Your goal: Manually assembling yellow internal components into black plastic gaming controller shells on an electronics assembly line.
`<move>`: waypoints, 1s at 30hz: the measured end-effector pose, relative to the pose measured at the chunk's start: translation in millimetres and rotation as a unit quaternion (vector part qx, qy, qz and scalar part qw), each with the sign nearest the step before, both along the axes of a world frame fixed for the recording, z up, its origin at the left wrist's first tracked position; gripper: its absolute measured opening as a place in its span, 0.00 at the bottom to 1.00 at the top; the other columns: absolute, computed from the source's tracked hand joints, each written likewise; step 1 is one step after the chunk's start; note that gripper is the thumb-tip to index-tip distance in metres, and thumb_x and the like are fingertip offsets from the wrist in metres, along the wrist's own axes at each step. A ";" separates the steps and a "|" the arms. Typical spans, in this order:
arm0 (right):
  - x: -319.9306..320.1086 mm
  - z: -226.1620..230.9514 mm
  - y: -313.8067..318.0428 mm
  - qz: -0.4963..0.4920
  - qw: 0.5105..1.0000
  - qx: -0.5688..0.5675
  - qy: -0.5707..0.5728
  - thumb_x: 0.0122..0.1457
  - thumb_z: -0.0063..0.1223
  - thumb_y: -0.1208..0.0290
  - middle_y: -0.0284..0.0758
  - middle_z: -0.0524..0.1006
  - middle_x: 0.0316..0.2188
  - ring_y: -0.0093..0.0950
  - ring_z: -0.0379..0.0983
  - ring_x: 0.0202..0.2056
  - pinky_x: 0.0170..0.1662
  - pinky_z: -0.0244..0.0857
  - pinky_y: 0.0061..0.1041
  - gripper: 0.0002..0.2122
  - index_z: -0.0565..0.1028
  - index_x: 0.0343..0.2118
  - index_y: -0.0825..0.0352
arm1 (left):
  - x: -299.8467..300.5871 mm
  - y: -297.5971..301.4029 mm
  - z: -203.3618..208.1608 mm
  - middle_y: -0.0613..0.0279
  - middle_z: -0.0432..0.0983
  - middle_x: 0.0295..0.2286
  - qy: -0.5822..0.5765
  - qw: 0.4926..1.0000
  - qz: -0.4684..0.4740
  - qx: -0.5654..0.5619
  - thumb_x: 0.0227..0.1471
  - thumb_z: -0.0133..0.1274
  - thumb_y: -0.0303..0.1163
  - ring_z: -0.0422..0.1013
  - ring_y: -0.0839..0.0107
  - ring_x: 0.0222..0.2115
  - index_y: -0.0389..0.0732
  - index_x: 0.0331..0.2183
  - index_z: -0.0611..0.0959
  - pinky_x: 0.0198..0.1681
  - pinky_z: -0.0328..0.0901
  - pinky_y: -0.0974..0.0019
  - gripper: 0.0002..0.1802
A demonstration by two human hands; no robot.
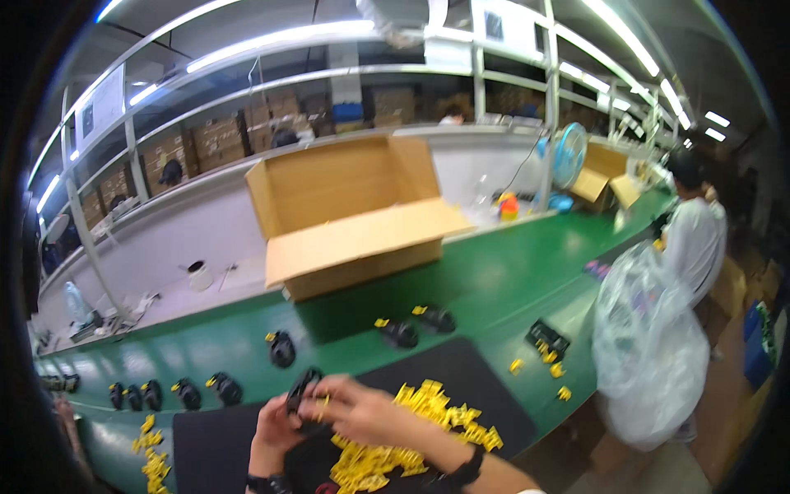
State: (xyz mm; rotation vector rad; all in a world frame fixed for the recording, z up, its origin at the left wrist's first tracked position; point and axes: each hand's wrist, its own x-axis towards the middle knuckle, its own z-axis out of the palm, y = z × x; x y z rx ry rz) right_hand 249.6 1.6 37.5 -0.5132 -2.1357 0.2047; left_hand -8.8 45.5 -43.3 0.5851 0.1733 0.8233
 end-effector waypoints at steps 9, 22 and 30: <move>89.4 3.5 24.5 -0.284 0.927 -0.217 -0.111 0.53 0.63 0.64 0.39 0.77 0.23 0.36 0.77 0.25 0.32 0.71 0.34 0.12 0.80 0.35 0.67 | 54.0 53.1 126.4 0.44 0.64 0.46 0.678 0.558 0.279 0.389 0.46 0.64 0.52 0.75 0.56 0.28 0.24 0.56 0.70 0.36 0.71 0.56 0.48; 86.9 -7.0 34.7 -0.126 0.931 -0.331 0.086 0.55 0.61 0.71 0.38 0.81 0.31 0.30 0.78 0.36 0.43 0.71 0.27 0.06 0.80 0.32 0.67 | 158.0 126.9 74.7 0.44 0.66 0.49 0.804 0.094 0.168 0.562 0.47 0.58 0.54 0.68 0.48 0.48 0.37 0.53 0.75 0.46 0.68 0.46 0.39; 98.5 -41.5 67.7 -0.173 0.846 -0.348 0.366 0.60 0.60 0.73 0.26 0.74 0.24 0.13 0.66 0.23 0.27 0.58 0.13 0.07 0.79 0.39 0.68 | 238.6 156.8 39.5 0.37 0.51 0.61 0.811 0.401 0.075 0.419 0.49 0.52 0.69 0.62 0.38 0.56 0.59 0.60 0.69 0.55 0.65 0.47 0.42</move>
